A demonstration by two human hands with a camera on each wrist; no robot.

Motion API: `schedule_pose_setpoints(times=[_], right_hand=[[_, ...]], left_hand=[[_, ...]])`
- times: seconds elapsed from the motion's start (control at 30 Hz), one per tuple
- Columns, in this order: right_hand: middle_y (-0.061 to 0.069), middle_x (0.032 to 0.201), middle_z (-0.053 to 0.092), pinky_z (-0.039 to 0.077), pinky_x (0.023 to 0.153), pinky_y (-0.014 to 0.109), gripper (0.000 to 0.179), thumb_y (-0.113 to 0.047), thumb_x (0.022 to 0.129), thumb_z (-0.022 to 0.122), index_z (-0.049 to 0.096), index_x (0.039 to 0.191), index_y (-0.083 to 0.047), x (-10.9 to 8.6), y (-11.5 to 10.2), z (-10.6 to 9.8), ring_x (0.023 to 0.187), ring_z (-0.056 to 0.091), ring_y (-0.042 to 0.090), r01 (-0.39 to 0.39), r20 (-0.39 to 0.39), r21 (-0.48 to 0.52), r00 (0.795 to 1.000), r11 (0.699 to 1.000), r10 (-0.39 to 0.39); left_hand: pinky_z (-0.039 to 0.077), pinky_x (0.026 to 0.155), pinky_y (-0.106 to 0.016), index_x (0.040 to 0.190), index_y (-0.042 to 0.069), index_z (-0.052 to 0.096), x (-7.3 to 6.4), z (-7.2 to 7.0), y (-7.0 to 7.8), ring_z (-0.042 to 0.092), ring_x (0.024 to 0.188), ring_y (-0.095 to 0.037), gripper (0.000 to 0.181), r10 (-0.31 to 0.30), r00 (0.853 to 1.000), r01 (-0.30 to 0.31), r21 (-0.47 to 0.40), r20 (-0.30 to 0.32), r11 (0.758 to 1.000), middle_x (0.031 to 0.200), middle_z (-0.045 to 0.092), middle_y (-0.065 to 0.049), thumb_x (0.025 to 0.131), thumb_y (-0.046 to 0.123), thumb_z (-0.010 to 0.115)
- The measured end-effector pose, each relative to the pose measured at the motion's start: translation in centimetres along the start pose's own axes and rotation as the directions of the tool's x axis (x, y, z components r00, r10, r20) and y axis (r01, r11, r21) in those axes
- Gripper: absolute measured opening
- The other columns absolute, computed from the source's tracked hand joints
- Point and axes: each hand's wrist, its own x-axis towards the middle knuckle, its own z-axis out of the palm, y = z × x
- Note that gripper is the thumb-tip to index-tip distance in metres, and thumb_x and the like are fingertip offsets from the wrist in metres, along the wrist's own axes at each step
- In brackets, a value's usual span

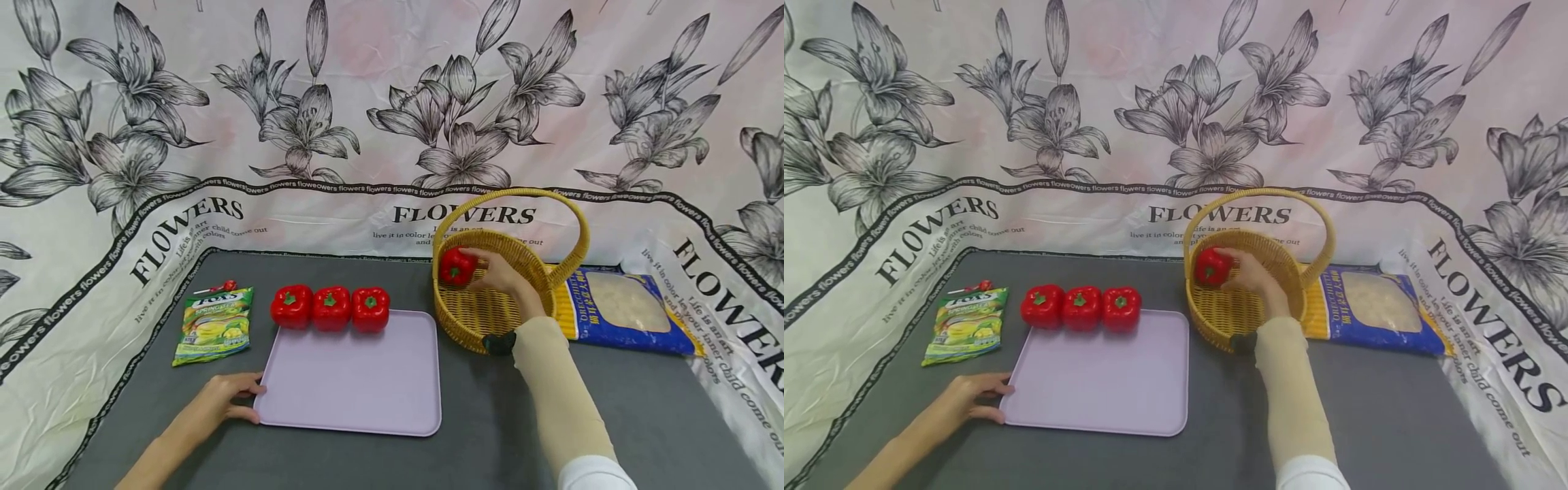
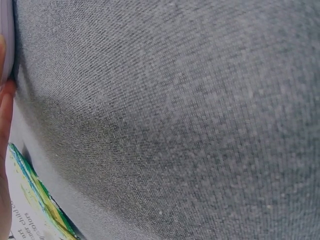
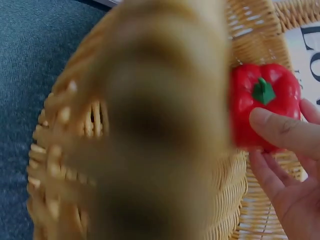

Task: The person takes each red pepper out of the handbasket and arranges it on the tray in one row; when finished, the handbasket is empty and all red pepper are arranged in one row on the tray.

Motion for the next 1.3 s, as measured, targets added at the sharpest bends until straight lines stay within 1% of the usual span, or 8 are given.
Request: schedule_pose_setpoints(times=[0.23,0.5,0.63,0.77,0.97,1.07,1.23,1.3], right_hand=[[0.027,0.142,0.039,0.03,0.107,0.058,0.083,0.007,0.071,0.079,0.04,0.144,-0.002,1.2,-0.1,0.7,0.129,0.036,0.043,-0.005,-0.065,-0.162,0.998,0.987,-0.005],[0.03,0.14,0.041,0.029,0.108,0.057,0.068,-0.003,0.084,0.072,0.039,0.143,0.0,0.6,-0.9,0.1,0.128,0.036,0.046,-0.067,-0.107,-0.249,0.993,0.966,0.041],[0.032,0.142,0.037,0.035,0.104,0.055,0.067,-0.01,0.091,0.065,0.031,0.147,0.0,-0.1,-1.6,-0.5,0.126,0.038,0.046,-0.072,-0.034,-0.178,0.997,0.981,0.067],[0.034,0.145,0.031,0.041,0.098,0.056,0.066,-0.016,0.097,0.057,0.02,0.151,-0.001,-0.6,-1.9,-0.9,0.125,0.038,0.045,-0.119,0.049,-0.013,0.992,0.993,0.12],[0.035,0.145,0.022,0.032,0.104,0.062,0.062,-0.02,0.103,0.044,0.008,0.151,-0.004,-0.2,-1.4,-0.2,0.131,0.031,0.047,-0.172,0.071,0.267,0.985,0.948,0.159],[0.031,0.149,0.023,0.031,0.107,0.059,0.066,-0.026,0.102,0.047,0.01,0.152,-0.004,0.4,-1.4,0.3,0.133,0.029,0.045,-0.17,0.055,0.216,0.985,0.962,0.162],[0.028,0.144,0.035,0.035,0.106,0.054,0.072,-0.028,0.094,0.062,0.024,0.149,0.0,1.1,-1.8,1.0,0.128,0.037,0.044,-0.151,-0.035,-0.035,0.988,0.988,0.15],[0.029,0.143,0.036,0.033,0.107,0.056,0.07,-0.025,0.095,0.062,0.025,0.148,-0.001,1.3,-1.9,1.2,0.128,0.037,0.044,-0.139,-0.065,-0.069,0.989,0.988,0.135]], left_hand=[[0.046,0.074,-0.003,0.091,0.003,0.072,-0.1,0.5,-0.4,0.067,0.086,-0.009,0.037,0.032,0.999,-0.032,-0.011,-0.029,0.999,0.102,0.067,-0.026,0.063,0.023,0.084],[0.047,0.074,-0.004,0.091,0.002,0.072,0.2,0.5,-0.2,0.067,0.086,-0.01,0.036,0.043,0.998,-0.044,-0.006,-0.033,0.999,0.102,0.068,-0.025,0.062,0.021,0.085],[0.046,0.074,-0.003,0.09,0.003,0.072,0.2,0.4,-0.1,0.067,0.085,-0.01,0.036,0.036,0.999,-0.036,0.006,-0.033,0.999,0.101,0.068,-0.025,0.061,0.02,0.086],[0.046,0.074,-0.003,0.089,0.002,0.072,0.1,0.4,-0.1,0.067,0.085,-0.011,0.036,0.034,0.999,-0.034,0.006,-0.03,0.999,0.1,0.068,-0.025,0.061,0.019,0.086],[0.045,0.074,-0.002,0.09,0.002,0.071,-0.1,0.2,-0.1,0.067,0.085,-0.011,0.036,0.019,1.0,-0.019,0.002,-0.016,1.0,0.101,0.068,-0.026,0.063,0.022,0.085],[0.046,0.074,-0.003,0.09,0.003,0.071,-0.2,0.1,-0.1,0.067,0.084,-0.011,0.036,0.014,1.0,-0.014,0.01,-0.014,1.0,0.101,0.068,-0.026,0.064,0.023,0.084],[0.046,0.074,-0.004,0.092,0.003,0.071,-0.2,0.1,0.0,0.068,0.087,-0.013,0.036,0.004,1.0,-0.004,-0.004,-0.006,1.0,0.103,0.067,-0.026,0.065,0.023,0.083],[0.047,0.074,-0.004,0.092,0.003,0.072,-0.2,0.2,0.0,0.068,0.087,-0.013,0.036,0.006,1.0,-0.006,-0.004,-0.01,1.0,0.103,0.067,-0.026,0.065,0.023,0.083]])
